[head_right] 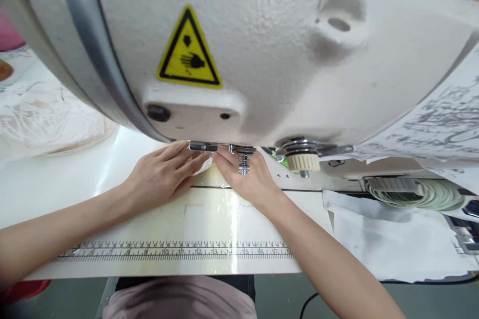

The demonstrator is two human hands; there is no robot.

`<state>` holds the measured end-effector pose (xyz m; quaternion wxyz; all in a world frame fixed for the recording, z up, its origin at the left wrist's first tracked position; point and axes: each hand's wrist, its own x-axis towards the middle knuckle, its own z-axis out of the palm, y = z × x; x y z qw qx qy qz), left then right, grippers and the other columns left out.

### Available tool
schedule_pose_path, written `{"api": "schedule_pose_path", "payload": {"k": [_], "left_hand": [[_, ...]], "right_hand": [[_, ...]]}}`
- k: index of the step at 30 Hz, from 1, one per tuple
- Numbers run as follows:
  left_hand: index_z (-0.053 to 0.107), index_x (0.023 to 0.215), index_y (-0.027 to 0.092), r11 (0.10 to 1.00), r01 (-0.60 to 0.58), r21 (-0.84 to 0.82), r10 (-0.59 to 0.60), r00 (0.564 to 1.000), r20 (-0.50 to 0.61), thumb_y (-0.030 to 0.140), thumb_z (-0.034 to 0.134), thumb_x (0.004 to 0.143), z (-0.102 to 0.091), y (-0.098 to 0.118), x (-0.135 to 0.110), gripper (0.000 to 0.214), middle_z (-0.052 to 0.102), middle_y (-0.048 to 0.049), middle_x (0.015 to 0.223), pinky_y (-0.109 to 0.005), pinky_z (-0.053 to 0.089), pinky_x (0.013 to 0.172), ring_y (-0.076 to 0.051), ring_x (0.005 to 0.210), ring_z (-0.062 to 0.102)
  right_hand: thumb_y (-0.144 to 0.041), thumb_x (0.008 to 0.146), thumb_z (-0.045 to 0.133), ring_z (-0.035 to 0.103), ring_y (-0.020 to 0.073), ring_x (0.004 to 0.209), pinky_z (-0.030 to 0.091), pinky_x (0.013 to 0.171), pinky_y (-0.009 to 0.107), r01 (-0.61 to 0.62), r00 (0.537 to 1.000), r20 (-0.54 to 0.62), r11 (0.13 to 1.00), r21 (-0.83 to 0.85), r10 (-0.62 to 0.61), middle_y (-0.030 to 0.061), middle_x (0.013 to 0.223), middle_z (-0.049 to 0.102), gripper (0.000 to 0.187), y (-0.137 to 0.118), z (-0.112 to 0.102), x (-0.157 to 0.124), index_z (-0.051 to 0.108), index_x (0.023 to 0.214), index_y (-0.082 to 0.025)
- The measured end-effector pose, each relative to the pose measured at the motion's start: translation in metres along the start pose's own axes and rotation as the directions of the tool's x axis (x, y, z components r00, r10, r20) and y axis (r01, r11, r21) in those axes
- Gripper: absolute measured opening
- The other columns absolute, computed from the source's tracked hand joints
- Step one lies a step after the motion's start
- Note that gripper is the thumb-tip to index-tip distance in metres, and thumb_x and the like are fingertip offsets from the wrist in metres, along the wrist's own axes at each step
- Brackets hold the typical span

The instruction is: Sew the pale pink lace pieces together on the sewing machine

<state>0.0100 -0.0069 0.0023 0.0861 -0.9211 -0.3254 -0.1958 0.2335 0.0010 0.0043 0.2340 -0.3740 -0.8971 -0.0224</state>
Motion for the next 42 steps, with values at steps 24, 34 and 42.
{"api": "schedule_pose_path", "payload": {"k": [24, 34, 42], "left_hand": [[0.069, 0.113, 0.003, 0.985, -0.113, 0.132, 0.117, 0.993, -0.027, 0.014, 0.042, 0.096, -0.005, -0.016, -0.006, 0.034, 0.067, -0.0172, 0.121, -0.038, 0.057, 0.097, -0.028, 0.111, 0.067], [0.069, 0.111, 0.002, 0.982, -0.103, 0.158, 0.109, 0.994, -0.028, 0.012, 0.042, 0.095, -0.004, -0.016, -0.005, 0.033, 0.068, -0.0174, 0.119, -0.039, 0.058, 0.094, -0.029, 0.110, 0.067], [0.070, 0.109, 0.001, 0.982, -0.087, 0.166, 0.095, 0.995, -0.040, 0.016, 0.046, 0.095, -0.005, -0.012, -0.004, 0.031, 0.069, -0.0192, 0.117, -0.039, 0.058, 0.093, -0.030, 0.106, 0.069]], "right_hand": [[-0.006, 0.090, 0.053, 0.063, 0.0132, 0.100, 0.049, 0.079, 0.027, 0.158, 0.987, 0.002, 0.962, -0.221, -0.162, 0.0005, 0.105, 0.072, 0.021, -0.018, 0.010, 0.000, 0.064, 0.104, -0.017], [-0.028, 0.095, 0.055, 0.063, 0.0159, 0.101, 0.049, 0.077, 0.030, 0.158, 0.987, -0.003, 0.980, -0.123, -0.159, 0.0019, 0.108, 0.071, 0.022, -0.018, 0.009, -0.001, 0.066, 0.108, -0.015], [-0.027, 0.095, 0.056, 0.063, 0.0151, 0.100, 0.049, 0.076, 0.030, 0.163, 0.985, -0.035, 0.977, -0.138, -0.169, 0.0014, 0.106, 0.073, 0.021, -0.018, 0.009, 0.000, 0.068, 0.106, -0.014]]}}
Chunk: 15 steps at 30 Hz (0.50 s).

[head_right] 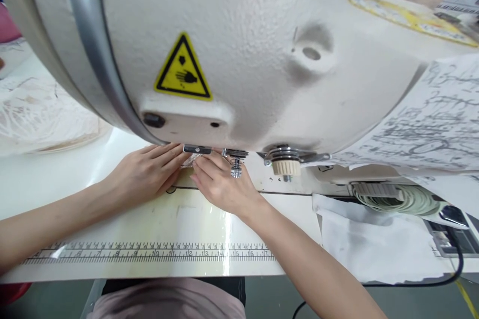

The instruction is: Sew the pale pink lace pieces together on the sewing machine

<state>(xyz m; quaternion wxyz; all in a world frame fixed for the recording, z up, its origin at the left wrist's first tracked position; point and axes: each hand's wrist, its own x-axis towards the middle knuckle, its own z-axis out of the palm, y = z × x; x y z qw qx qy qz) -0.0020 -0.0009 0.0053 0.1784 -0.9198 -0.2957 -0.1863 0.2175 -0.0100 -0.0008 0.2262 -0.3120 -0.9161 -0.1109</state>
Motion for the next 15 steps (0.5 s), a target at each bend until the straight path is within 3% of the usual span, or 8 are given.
{"api": "schedule_pose_path", "payload": {"k": [15], "left_hand": [[0.070, 0.107, 0.002, 0.998, 0.044, 0.037, -0.043, 0.999, -0.024, 0.021, 0.053, 0.094, -0.004, 0.013, 0.003, 0.029, 0.072, -0.0181, 0.111, -0.038, 0.058, 0.090, -0.029, 0.104, 0.070]], "right_hand": [[-0.024, 0.094, 0.058, 0.065, 0.0105, 0.090, 0.049, 0.078, 0.027, -0.031, 0.999, -0.034, 0.998, -0.060, 0.029, -0.0006, 0.100, 0.074, 0.015, 0.002, -0.004, 0.000, 0.069, 0.098, -0.016]]}}
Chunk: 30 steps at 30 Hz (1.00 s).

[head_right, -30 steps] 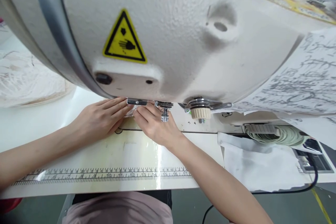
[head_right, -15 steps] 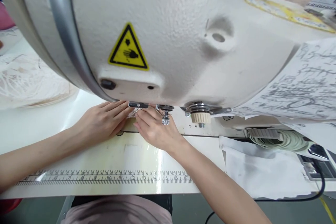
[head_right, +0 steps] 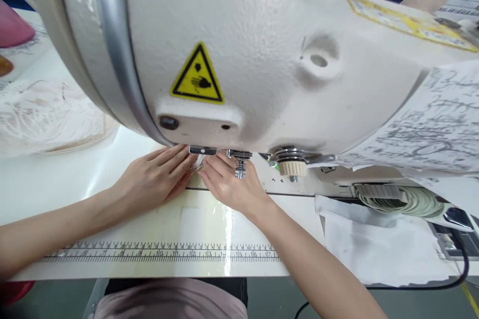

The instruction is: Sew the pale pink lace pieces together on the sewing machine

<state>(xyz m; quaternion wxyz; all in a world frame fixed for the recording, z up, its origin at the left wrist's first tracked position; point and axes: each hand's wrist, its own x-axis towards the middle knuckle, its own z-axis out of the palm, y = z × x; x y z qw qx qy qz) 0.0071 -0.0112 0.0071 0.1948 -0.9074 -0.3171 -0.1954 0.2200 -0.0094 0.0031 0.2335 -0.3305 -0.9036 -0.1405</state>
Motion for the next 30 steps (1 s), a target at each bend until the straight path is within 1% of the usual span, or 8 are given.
{"api": "schedule_pose_path", "payload": {"k": [6, 11, 15, 19, 23, 26, 30], "left_hand": [[0.068, 0.112, 0.002, 0.999, 0.007, 0.040, -0.007, 1.000, 0.019, 0.022, 0.054, 0.094, 0.0009, 0.0040, -0.0020, 0.030, 0.071, -0.0179, 0.114, -0.037, 0.056, 0.094, -0.028, 0.106, 0.068], [0.067, 0.113, 0.002, 1.000, 0.023, 0.013, -0.024, 1.000, 0.019, 0.021, 0.055, 0.094, 0.0013, 0.0040, -0.0030, 0.030, 0.071, -0.0184, 0.114, -0.037, 0.056, 0.093, -0.029, 0.107, 0.068], [0.067, 0.116, 0.004, 0.998, 0.053, -0.023, -0.052, 0.998, 0.029, 0.022, 0.053, 0.095, 0.0018, 0.0038, -0.0036, 0.031, 0.070, -0.0176, 0.117, -0.037, 0.056, 0.094, -0.028, 0.109, 0.067], [0.067, 0.115, 0.005, 0.998, 0.065, -0.013, -0.064, 0.998, 0.027, 0.023, 0.054, 0.095, 0.0024, 0.0033, -0.0025, 0.031, 0.069, -0.0170, 0.118, -0.037, 0.057, 0.092, -0.028, 0.109, 0.067], [0.067, 0.116, 0.005, 0.998, 0.066, -0.002, -0.066, 0.996, 0.054, 0.026, 0.052, 0.095, 0.0025, 0.0020, -0.0007, 0.033, 0.068, -0.0170, 0.121, -0.037, 0.058, 0.091, -0.028, 0.109, 0.067], [0.066, 0.118, 0.006, 0.997, 0.077, -0.006, -0.077, 0.994, 0.077, 0.027, 0.049, 0.097, 0.0030, 0.0009, -0.0003, 0.035, 0.066, -0.0166, 0.125, -0.038, 0.056, 0.094, -0.028, 0.113, 0.065], [0.064, 0.121, 0.005, 0.999, -0.012, -0.041, 0.013, 0.999, 0.030, 0.018, 0.050, 0.096, 0.0050, -0.0001, -0.0018, 0.032, 0.065, -0.0151, 0.127, -0.038, 0.053, 0.101, -0.027, 0.118, 0.062]], "right_hand": [[-0.024, 0.094, 0.059, 0.066, 0.0108, 0.089, 0.048, 0.077, 0.026, 0.003, 1.000, -0.015, 1.000, -0.021, -0.004, 0.0004, 0.102, 0.074, 0.015, 0.0027, 0.0012, -0.0019, 0.070, 0.097, -0.015], [-0.024, 0.095, 0.057, 0.067, 0.0107, 0.085, 0.050, 0.077, 0.027, -0.004, 1.000, 0.002, 0.999, -0.046, 0.004, 0.0015, 0.105, 0.074, 0.017, 0.0037, 0.0033, -0.0041, 0.071, 0.098, -0.015], [-0.025, 0.096, 0.055, 0.067, 0.0111, 0.084, 0.050, 0.075, 0.029, -0.009, 0.999, 0.034, 0.997, -0.072, 0.012, 0.0031, 0.111, 0.073, 0.020, 0.0042, 0.0040, -0.0051, 0.070, 0.104, -0.014], [-0.025, 0.097, 0.054, 0.067, 0.0115, 0.090, 0.050, 0.077, 0.029, -0.010, 0.999, 0.043, 0.997, -0.073, 0.013, 0.0055, 0.115, 0.072, 0.021, 0.0053, 0.0057, -0.0067, 0.069, 0.107, -0.013], [-0.025, 0.097, 0.055, 0.067, 0.0112, 0.091, 0.051, 0.076, 0.029, 0.006, 0.999, 0.053, 0.995, -0.098, -0.001, 0.0060, 0.113, 0.072, 0.022, 0.0065, 0.0060, -0.0068, 0.068, 0.108, -0.011], [-0.025, 0.097, 0.055, 0.067, 0.0115, 0.090, 0.050, 0.073, 0.029, 0.022, 0.998, 0.061, 0.991, -0.134, -0.014, 0.0063, 0.111, 0.073, 0.022, 0.0065, 0.0052, -0.0061, 0.067, 0.108, -0.010], [-0.027, 0.098, 0.053, 0.067, 0.0121, 0.089, 0.051, 0.073, 0.030, 0.015, 0.998, 0.062, 0.988, -0.152, -0.006, 0.0068, 0.111, 0.073, 0.022, 0.0058, 0.0044, -0.0053, 0.067, 0.107, -0.011]]}}
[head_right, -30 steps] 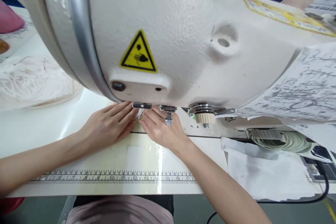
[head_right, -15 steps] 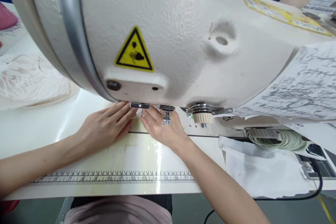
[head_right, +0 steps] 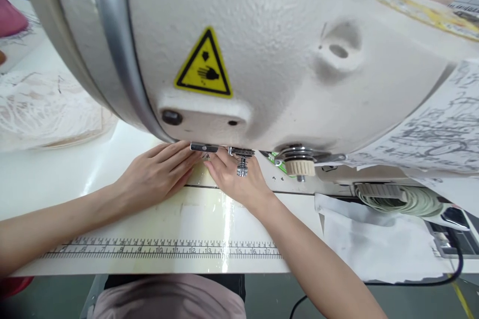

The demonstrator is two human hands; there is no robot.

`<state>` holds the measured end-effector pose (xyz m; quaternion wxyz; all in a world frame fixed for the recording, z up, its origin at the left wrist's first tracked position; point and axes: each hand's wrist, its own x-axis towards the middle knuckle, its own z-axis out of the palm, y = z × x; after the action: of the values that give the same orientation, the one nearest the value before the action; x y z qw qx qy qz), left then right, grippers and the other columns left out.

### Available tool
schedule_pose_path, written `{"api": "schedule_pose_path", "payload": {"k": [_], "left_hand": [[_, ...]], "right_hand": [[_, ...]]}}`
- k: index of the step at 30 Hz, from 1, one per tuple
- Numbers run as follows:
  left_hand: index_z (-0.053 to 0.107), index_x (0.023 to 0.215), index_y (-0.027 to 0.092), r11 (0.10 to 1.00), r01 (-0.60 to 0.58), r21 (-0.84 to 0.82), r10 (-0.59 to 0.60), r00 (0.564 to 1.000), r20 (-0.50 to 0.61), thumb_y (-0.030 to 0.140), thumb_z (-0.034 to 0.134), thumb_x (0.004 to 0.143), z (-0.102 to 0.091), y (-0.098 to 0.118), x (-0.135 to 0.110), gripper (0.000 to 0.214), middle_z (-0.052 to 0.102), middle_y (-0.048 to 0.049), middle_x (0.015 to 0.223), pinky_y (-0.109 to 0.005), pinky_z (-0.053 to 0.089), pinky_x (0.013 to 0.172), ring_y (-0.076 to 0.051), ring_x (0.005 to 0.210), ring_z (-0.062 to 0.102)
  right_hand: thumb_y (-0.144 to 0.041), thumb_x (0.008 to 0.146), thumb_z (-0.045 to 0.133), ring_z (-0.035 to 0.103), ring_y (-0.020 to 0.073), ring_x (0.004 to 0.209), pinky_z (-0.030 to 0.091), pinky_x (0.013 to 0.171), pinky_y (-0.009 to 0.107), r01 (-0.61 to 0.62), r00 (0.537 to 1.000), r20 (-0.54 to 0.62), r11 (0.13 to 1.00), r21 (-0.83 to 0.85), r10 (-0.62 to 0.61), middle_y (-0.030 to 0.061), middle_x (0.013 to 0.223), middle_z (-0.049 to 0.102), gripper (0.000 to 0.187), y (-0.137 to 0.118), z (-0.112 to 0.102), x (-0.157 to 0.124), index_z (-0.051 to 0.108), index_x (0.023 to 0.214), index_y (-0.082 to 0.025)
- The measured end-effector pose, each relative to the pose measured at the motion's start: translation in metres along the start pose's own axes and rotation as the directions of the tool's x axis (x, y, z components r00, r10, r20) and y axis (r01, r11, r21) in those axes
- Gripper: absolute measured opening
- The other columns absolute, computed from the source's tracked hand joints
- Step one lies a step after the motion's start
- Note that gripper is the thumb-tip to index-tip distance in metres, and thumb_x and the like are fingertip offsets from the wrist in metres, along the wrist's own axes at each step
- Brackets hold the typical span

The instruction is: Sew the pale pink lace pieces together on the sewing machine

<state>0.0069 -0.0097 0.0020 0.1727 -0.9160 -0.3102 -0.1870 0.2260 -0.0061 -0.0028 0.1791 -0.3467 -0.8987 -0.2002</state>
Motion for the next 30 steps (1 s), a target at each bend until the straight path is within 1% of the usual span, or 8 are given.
{"api": "schedule_pose_path", "payload": {"k": [2, 6, 10, 12, 15, 20, 26, 30], "left_hand": [[0.062, 0.125, 0.006, 0.999, -0.010, -0.035, 0.010, 1.000, 0.007, 0.017, 0.049, 0.097, 0.001, 0.000, -0.001, 0.033, 0.065, -0.0140, 0.128, -0.037, 0.054, 0.100, -0.027, 0.119, 0.062], [0.061, 0.127, 0.008, 0.993, 0.063, -0.104, -0.059, 0.997, 0.041, 0.026, 0.047, 0.099, 0.003, 0.001, -0.001, 0.036, 0.064, -0.0137, 0.129, -0.040, 0.055, 0.100, -0.028, 0.119, 0.062], [0.064, 0.124, 0.010, 0.983, 0.103, -0.151, -0.098, 0.994, 0.038, 0.025, 0.049, 0.098, 0.003, -0.001, 0.001, 0.034, 0.067, -0.0119, 0.125, -0.041, 0.053, 0.103, -0.027, 0.119, 0.062], [0.066, 0.122, 0.012, 0.976, 0.113, -0.185, -0.109, 0.994, 0.033, 0.025, 0.050, 0.097, 0.004, -0.003, 0.001, 0.032, 0.068, -0.0109, 0.123, -0.040, 0.052, 0.104, -0.026, 0.119, 0.063], [0.067, 0.119, 0.012, 0.975, 0.100, -0.200, -0.097, 0.995, 0.024, 0.025, 0.051, 0.097, 0.004, -0.007, 0.002, 0.031, 0.069, -0.0110, 0.122, -0.042, 0.053, 0.102, -0.027, 0.117, 0.064], [0.068, 0.116, 0.009, 0.986, 0.063, -0.154, -0.062, 0.998, 0.009, 0.025, 0.051, 0.096, 0.004, -0.009, 0.003, 0.031, 0.068, -0.0124, 0.122, -0.041, 0.056, 0.098, -0.028, 0.112, 0.066], [0.068, 0.117, 0.011, 0.981, 0.085, -0.176, -0.082, 0.996, 0.026, 0.025, 0.050, 0.096, 0.004, -0.011, 0.005, 0.031, 0.069, -0.0111, 0.122, -0.039, 0.054, 0.101, -0.026, 0.114, 0.066], [0.066, 0.119, 0.012, 0.975, 0.106, -0.195, -0.099, 0.994, 0.045, 0.025, 0.049, 0.097, 0.005, -0.012, 0.006, 0.031, 0.069, -0.0107, 0.122, -0.040, 0.052, 0.103, -0.025, 0.115, 0.065]], "right_hand": [[-0.025, 0.098, 0.054, 0.067, 0.0123, 0.093, 0.051, 0.074, 0.030, 0.002, 1.000, 0.000, 1.000, 0.023, -0.002, 0.0066, 0.111, 0.073, 0.021, 0.000, 0.000, 0.000, 0.067, 0.107, -0.011], [-0.024, 0.096, 0.055, 0.067, 0.0124, 0.096, 0.051, 0.074, 0.028, -0.037, 0.999, 0.010, 0.994, 0.101, 0.036, 0.0068, 0.110, 0.072, 0.021, 0.002, 0.001, -0.001, 0.067, 0.108, -0.012], [-0.018, 0.092, 0.059, 0.067, 0.0149, 0.095, 0.051, 0.078, 0.032, -0.100, 0.994, 0.066, 0.973, 0.208, 0.088, 0.0039, 0.117, 0.069, 0.029, 0.002, 0.004, -0.006, 0.065, 0.120, -0.024], [-0.019, 0.092, 0.059, 0.067, 0.0157, 0.091, 0.051, 0.077, 0.033, -0.142, 0.989, 0.082, 0.963, 0.230, 0.126, 0.0037, 0.115, 0.069, 0.030, 0.000, 0.006, -0.008, 0.065, 0.121, -0.026], [-0.026, 0.095, 0.057, 0.067, 0.0155, 0.086, 0.050, 0.072, 0.032, -0.179, 0.984, 0.067, 0.956, 0.231, 0.168, 0.0037, 0.108, 0.071, 0.024, -0.002, 0.006, -0.006, 0.066, 0.116, -0.022], [-0.033, 0.097, 0.054, 0.066, 0.0142, 0.081, 0.048, 0.067, 0.031, -0.157, 0.988, 0.027, 0.970, 0.186, 0.155, 0.0032, 0.104, 0.073, 0.025, -0.004, 0.003, 0.000, 0.069, 0.111, -0.018], [-0.033, 0.096, 0.056, 0.065, 0.0133, 0.083, 0.047, 0.073, 0.031, -0.120, 0.993, -0.002, 0.982, 0.144, 0.121, 0.0038, 0.105, 0.072, 0.024, -0.005, 0.002, 0.000, 0.068, 0.111, -0.019], [-0.032, 0.096, 0.055, 0.066, 0.0137, 0.086, 0.048, 0.079, 0.031, -0.143, 0.990, 0.006, 0.974, 0.176, 0.144, 0.0048, 0.111, 0.072, 0.023, -0.003, 0.003, -0.004, 0.069, 0.110, -0.019]]}}
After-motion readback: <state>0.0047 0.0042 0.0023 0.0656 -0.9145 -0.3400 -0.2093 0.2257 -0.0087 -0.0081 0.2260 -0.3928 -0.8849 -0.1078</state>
